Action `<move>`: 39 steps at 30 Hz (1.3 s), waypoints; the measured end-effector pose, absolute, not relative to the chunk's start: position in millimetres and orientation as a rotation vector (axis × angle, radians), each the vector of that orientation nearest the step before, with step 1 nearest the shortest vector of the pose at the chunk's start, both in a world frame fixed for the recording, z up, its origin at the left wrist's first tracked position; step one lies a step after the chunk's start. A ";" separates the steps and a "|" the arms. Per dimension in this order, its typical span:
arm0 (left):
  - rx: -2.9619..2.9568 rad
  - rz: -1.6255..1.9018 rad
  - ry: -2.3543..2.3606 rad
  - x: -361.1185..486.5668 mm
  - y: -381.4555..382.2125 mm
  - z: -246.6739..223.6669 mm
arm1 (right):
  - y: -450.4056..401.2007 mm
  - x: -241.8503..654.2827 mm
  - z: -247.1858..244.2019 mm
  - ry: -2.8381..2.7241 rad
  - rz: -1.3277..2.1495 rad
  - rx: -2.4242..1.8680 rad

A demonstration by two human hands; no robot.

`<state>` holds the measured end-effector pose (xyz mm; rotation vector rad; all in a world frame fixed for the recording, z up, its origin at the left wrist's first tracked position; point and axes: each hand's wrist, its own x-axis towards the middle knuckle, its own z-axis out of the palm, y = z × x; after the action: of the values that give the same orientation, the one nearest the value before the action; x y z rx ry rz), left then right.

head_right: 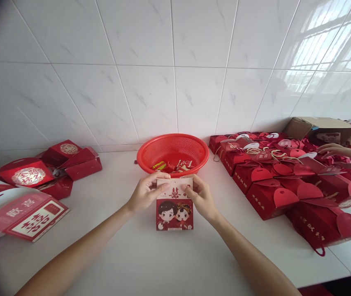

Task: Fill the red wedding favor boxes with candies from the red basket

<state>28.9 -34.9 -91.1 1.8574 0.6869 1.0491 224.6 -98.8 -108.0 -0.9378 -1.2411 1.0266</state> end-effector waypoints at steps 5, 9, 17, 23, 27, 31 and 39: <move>1.826 1.021 0.674 30.0 -36.1 -93.7 | -99.2 226.4 -109.8 -1.238 1.054 -0.953; 1.816 1.038 0.682 30.2 -34.5 -95.2 | -99.9 225.9 -111.0 -1.285 0.997 -0.981; 1.854 0.986 0.699 26.0 -35.5 -97.2 | -100.3 219.5 -118.5 -1.162 1.119 -1.027; 1.750 0.984 0.752 27.7 -39.0 -95.9 | -102.2 219.6 -116.3 -1.149 1.140 -0.999; 1.729 1.021 0.711 30.3 -42.0 -90.7 | -106.9 222.4 -108.3 -1.178 0.975 -0.977; 1.822 1.115 0.707 29.2 -44.6 -93.3 | -109.4 225.8 -103.1 -1.293 0.831 -1.012; 1.767 1.138 0.712 29.3 -36.7 -103.9 | -105.1 233.3 -101.4 -1.521 0.619 -1.169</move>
<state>29.3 -36.7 -103.9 1.7669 0.7116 1.1380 233.3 -105.1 -101.4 -1.1694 -1.5214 0.6190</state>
